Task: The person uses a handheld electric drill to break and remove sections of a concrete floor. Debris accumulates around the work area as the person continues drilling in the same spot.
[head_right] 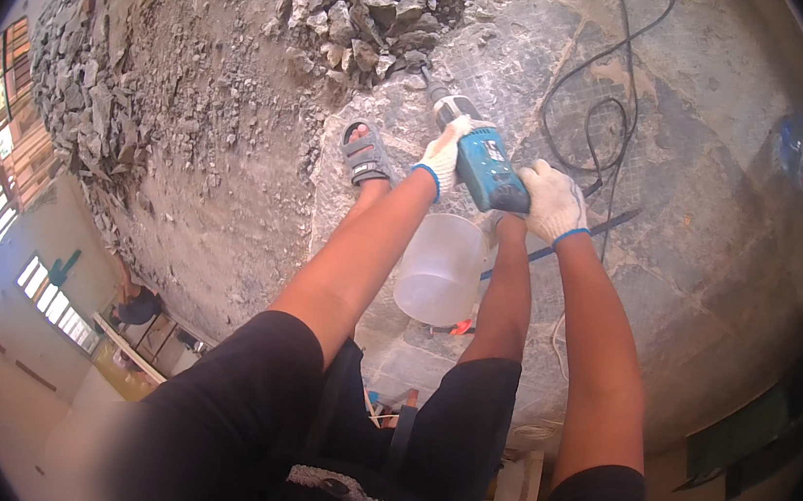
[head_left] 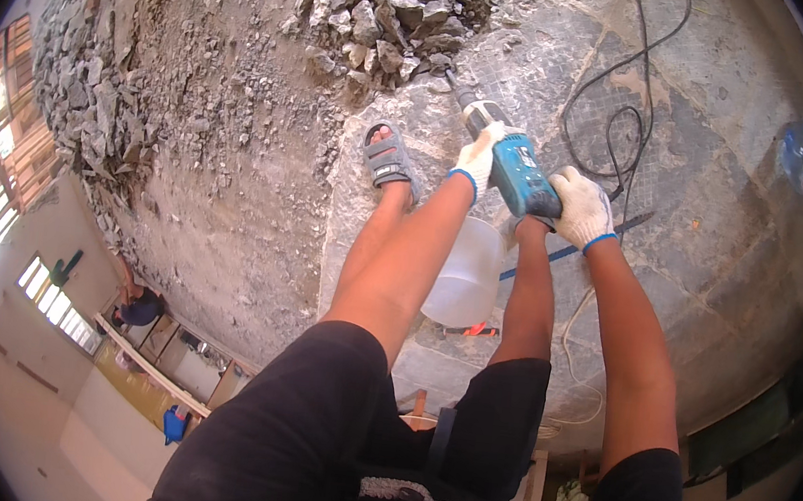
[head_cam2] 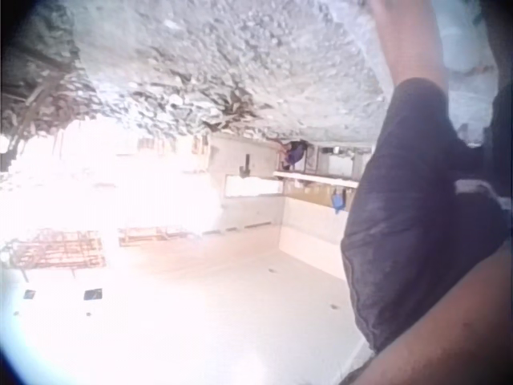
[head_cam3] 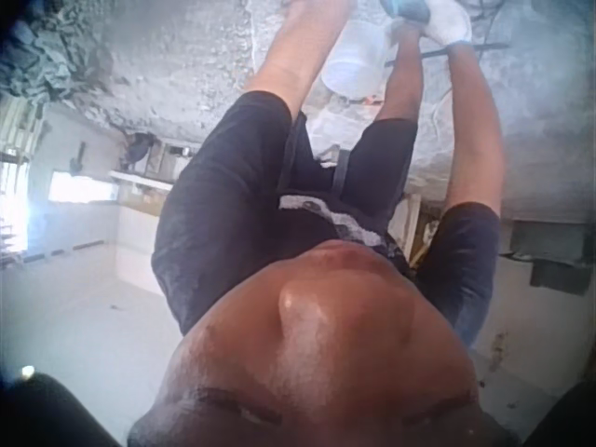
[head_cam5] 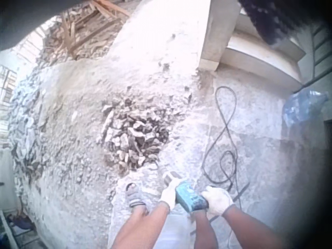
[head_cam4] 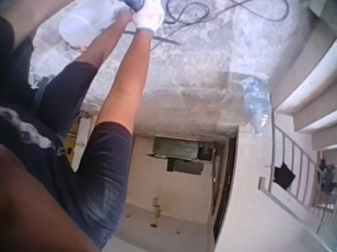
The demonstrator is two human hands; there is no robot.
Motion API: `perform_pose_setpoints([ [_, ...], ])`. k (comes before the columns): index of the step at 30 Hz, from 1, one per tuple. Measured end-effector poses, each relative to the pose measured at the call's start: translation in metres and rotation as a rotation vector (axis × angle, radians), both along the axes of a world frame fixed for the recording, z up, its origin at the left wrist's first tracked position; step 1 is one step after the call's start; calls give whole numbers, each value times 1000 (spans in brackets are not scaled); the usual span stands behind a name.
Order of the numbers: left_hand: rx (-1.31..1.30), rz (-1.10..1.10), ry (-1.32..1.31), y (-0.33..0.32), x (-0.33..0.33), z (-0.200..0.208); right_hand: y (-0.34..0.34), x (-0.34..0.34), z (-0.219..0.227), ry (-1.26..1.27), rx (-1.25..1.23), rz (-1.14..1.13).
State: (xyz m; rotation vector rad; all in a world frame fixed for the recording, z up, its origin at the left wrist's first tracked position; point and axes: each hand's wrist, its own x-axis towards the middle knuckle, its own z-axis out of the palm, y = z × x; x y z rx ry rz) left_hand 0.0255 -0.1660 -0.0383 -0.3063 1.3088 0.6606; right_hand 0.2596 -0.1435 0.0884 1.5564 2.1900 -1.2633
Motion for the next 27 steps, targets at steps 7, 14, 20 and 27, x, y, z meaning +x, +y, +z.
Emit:
perform_pose_setpoints([
  [7, -20, -119, 200, -26, 21, -27, -25, 20, -40, 74, 75, -5],
  [14, 62, 82, -63, 33, -41, 42, 27, -53, 18, 63, 140, 85],
  [20, 120, 62, 73, 60, -59, 65, 58, -76, 50, 39, 45, 105],
  [27, 127, -53, 25, 29, -37, 70, 41, -41, 61, 94, 6, 20],
])
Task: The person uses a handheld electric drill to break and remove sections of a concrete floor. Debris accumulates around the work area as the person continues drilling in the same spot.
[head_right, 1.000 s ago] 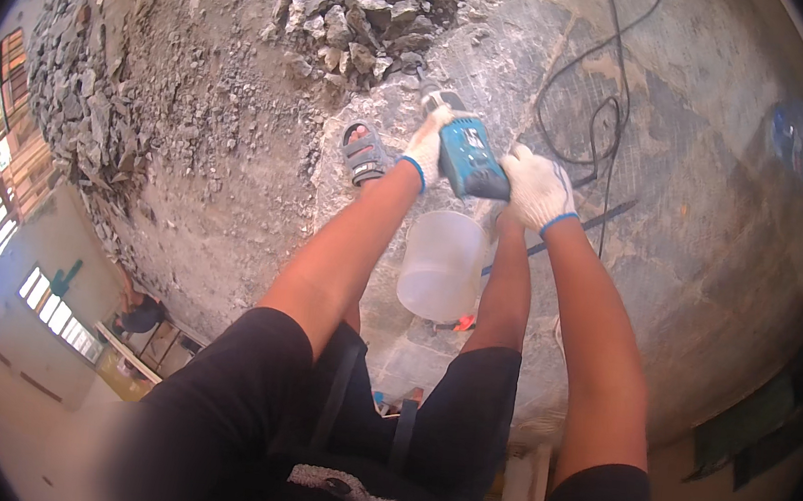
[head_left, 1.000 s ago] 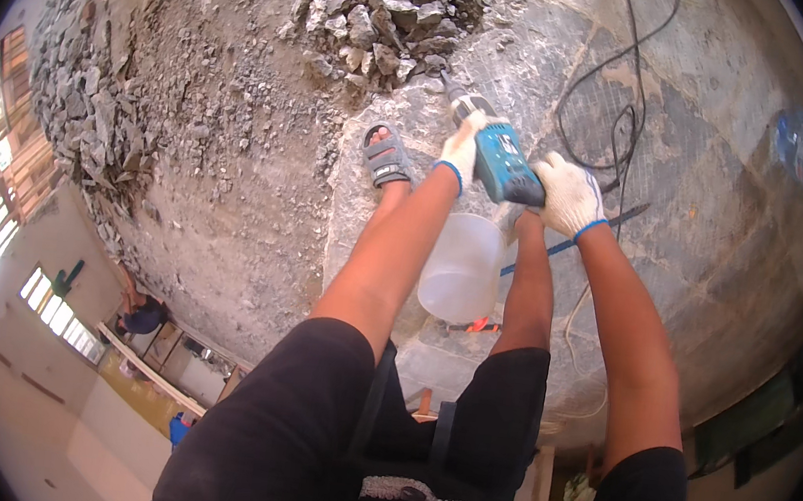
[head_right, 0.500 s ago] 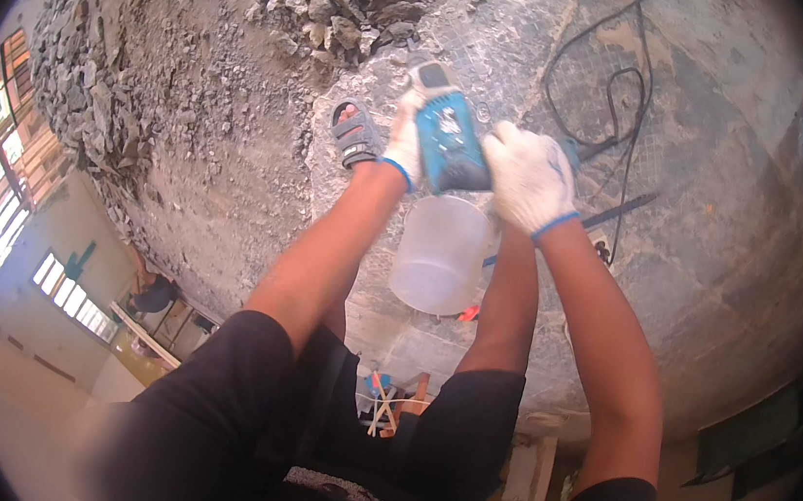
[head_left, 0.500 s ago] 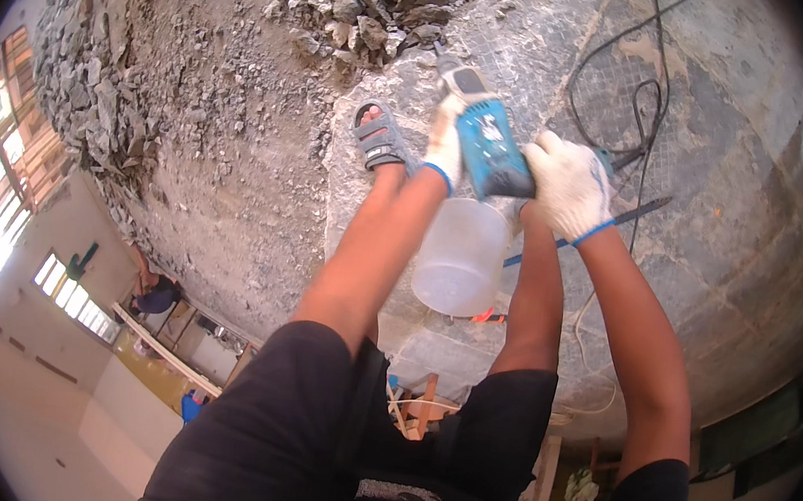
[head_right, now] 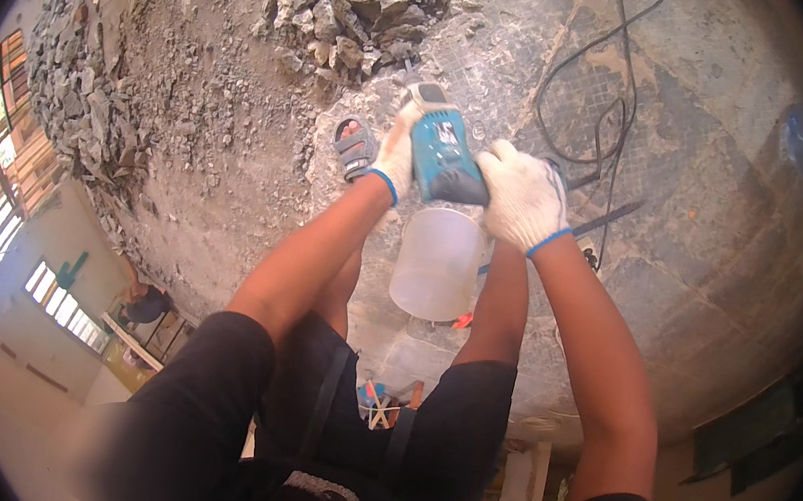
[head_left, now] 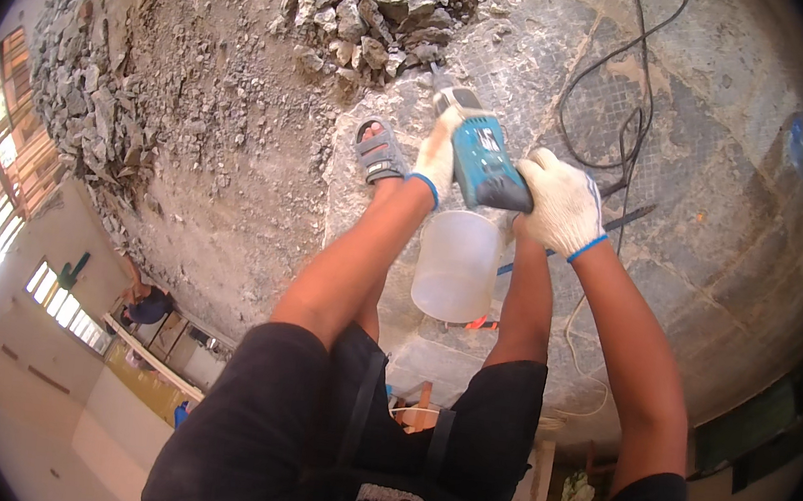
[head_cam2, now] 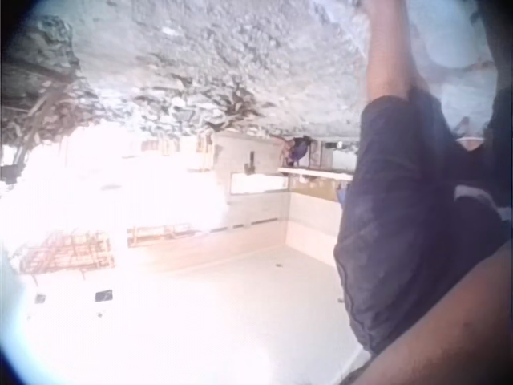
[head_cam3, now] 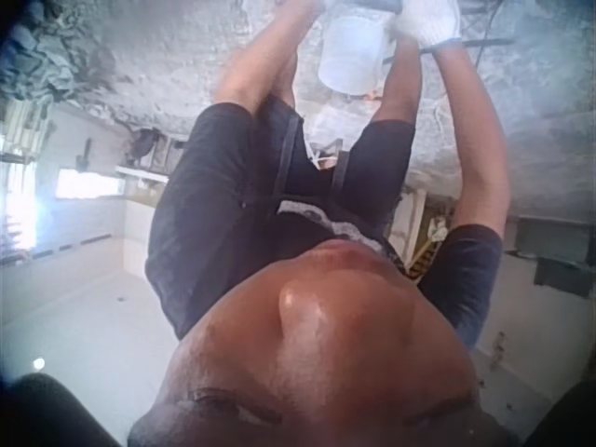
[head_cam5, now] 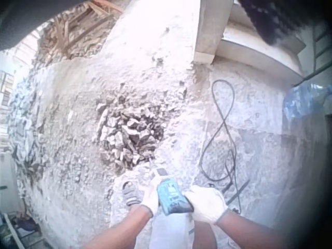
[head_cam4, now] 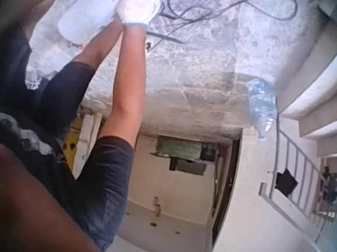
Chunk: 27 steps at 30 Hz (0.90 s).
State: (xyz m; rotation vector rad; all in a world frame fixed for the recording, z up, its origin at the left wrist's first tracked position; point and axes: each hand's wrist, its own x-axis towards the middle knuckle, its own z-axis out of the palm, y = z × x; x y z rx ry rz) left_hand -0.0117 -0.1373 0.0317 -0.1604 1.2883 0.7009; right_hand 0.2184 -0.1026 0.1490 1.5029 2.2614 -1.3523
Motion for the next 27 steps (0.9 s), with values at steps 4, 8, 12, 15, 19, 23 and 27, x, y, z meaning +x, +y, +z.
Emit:
perform_pose_setpoints([
  [4, -92, 45, 129, -18, 24, -24, -13, 14, -16, -65, -54, -70],
  [8, 6, 96, 1, -19, 9, -45, -16, 4, -40, -74, 7, -26],
  [12, -40, 107, -37, -15, -14, -34, -25, -10, -39, -30, 17, 5],
  [15, 57, 57, 22, -12, -14, -16, -25, -9, -27, 4, 39, -27],
  [19, 95, -1, 21, -3, -9, -3, -16, -5, -9, 43, 65, -58],
  [23, -103, 37, -14, 2, -15, 9, -17, -3, 3, 81, 47, -45],
  [27, 84, 10, 132, -11, -15, 43, -16, 4, 8, 159, 48, -38],
])
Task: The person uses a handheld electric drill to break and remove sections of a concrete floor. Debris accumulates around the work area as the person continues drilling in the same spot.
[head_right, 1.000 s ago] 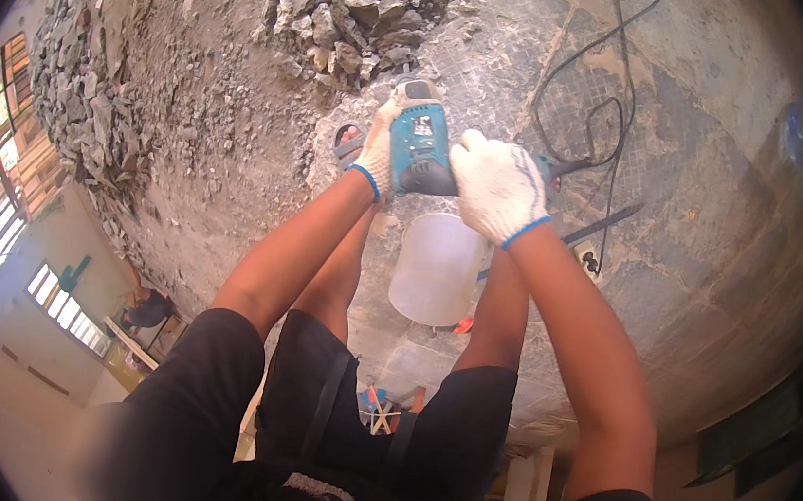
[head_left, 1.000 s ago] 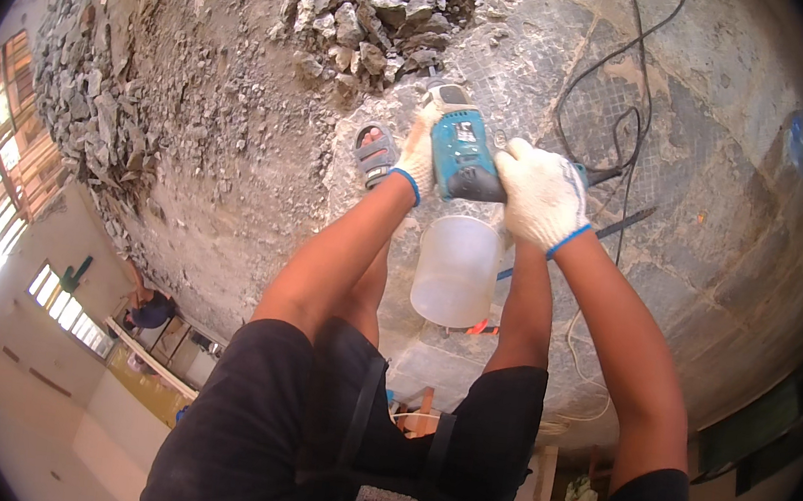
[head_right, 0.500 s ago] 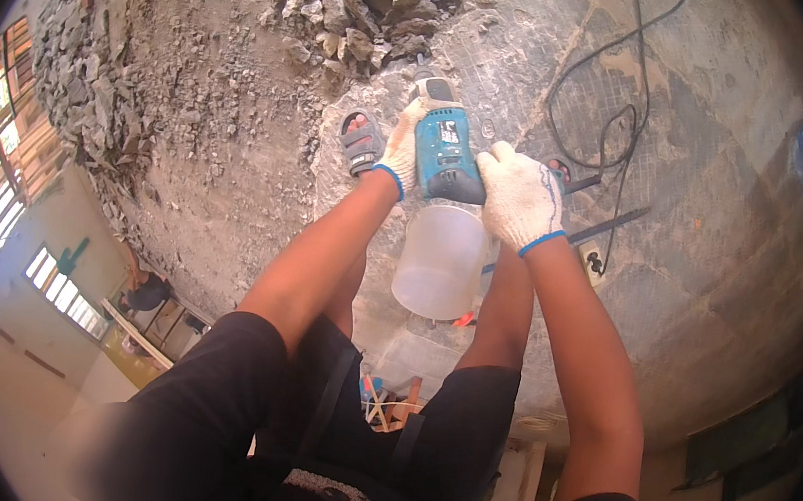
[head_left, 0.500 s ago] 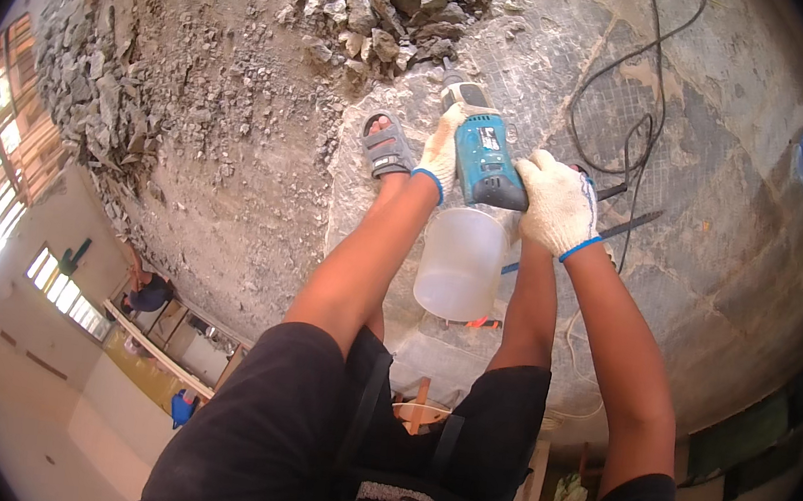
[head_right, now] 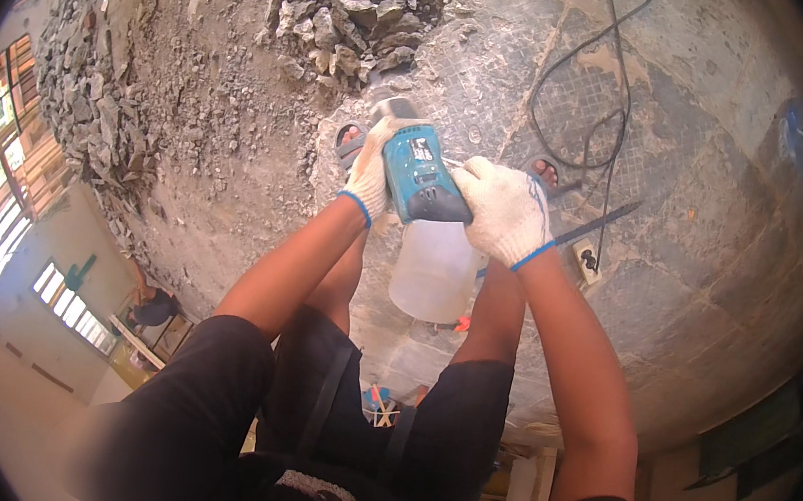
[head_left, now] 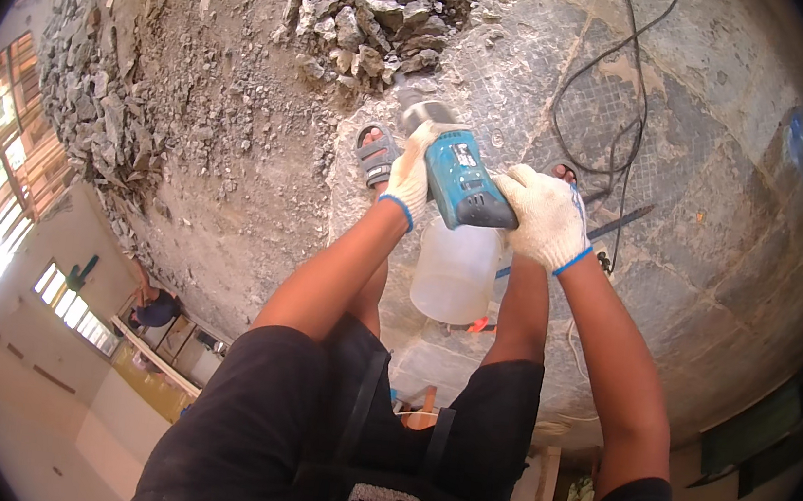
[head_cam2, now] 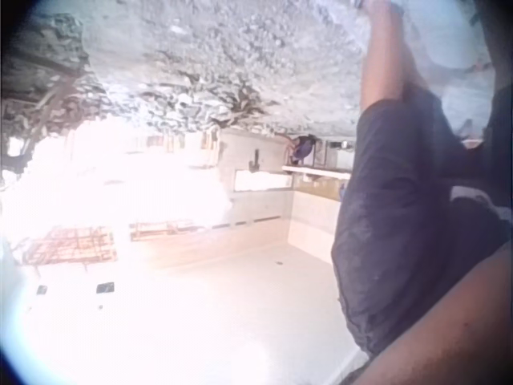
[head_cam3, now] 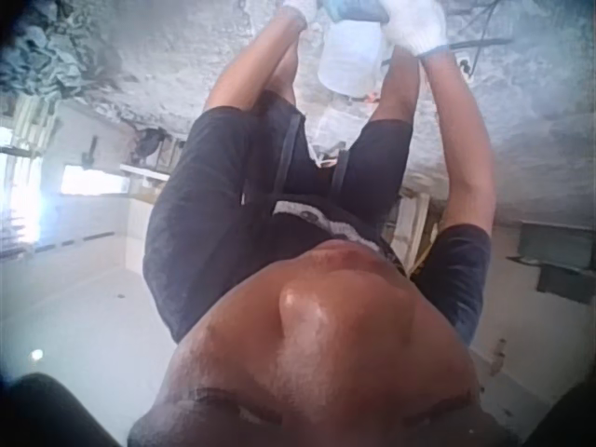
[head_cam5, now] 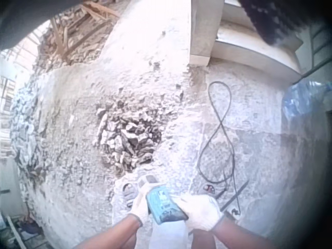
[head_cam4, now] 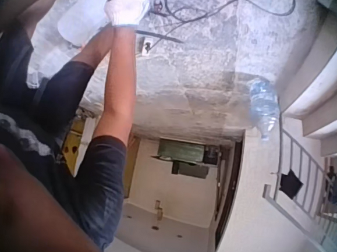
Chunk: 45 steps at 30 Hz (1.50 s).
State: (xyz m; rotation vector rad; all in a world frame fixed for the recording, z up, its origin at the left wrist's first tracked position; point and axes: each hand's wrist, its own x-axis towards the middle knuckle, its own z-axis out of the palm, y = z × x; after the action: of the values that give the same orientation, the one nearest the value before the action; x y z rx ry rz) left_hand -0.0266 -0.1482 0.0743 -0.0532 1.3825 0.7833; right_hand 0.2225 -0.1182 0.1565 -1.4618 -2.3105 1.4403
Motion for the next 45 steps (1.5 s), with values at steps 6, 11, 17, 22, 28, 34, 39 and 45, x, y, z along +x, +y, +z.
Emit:
perform_pose_setpoints([
  [6, -142, 30, 31, -5, -48, 53, -29, -65, 41, -28, -130, -1],
  [11, -264, -102, -70, -18, -62, 49, -61, -90, 85, -178, -166, -125],
  [17, -317, -5, -199, -48, -60, 29, -54, -93, 71, -285, -244, -1],
  [22, -278, 9, -197, -57, -62, 32, -78, -106, 52, -371, -214, 84],
  [28, -354, 103, -285, -102, -62, 81, -118, -116, 42, -406, -177, 131],
  [34, -470, 315, -461, -152, -60, 56, -142, -117, 33, -396, -145, 130],
  [39, -411, 278, -419, -153, -56, 51, -136, -108, 36, -349, -130, 39],
  [45, -305, 190, -316, -120, -60, 88, -120, -109, 56, -314, -115, 60],
])
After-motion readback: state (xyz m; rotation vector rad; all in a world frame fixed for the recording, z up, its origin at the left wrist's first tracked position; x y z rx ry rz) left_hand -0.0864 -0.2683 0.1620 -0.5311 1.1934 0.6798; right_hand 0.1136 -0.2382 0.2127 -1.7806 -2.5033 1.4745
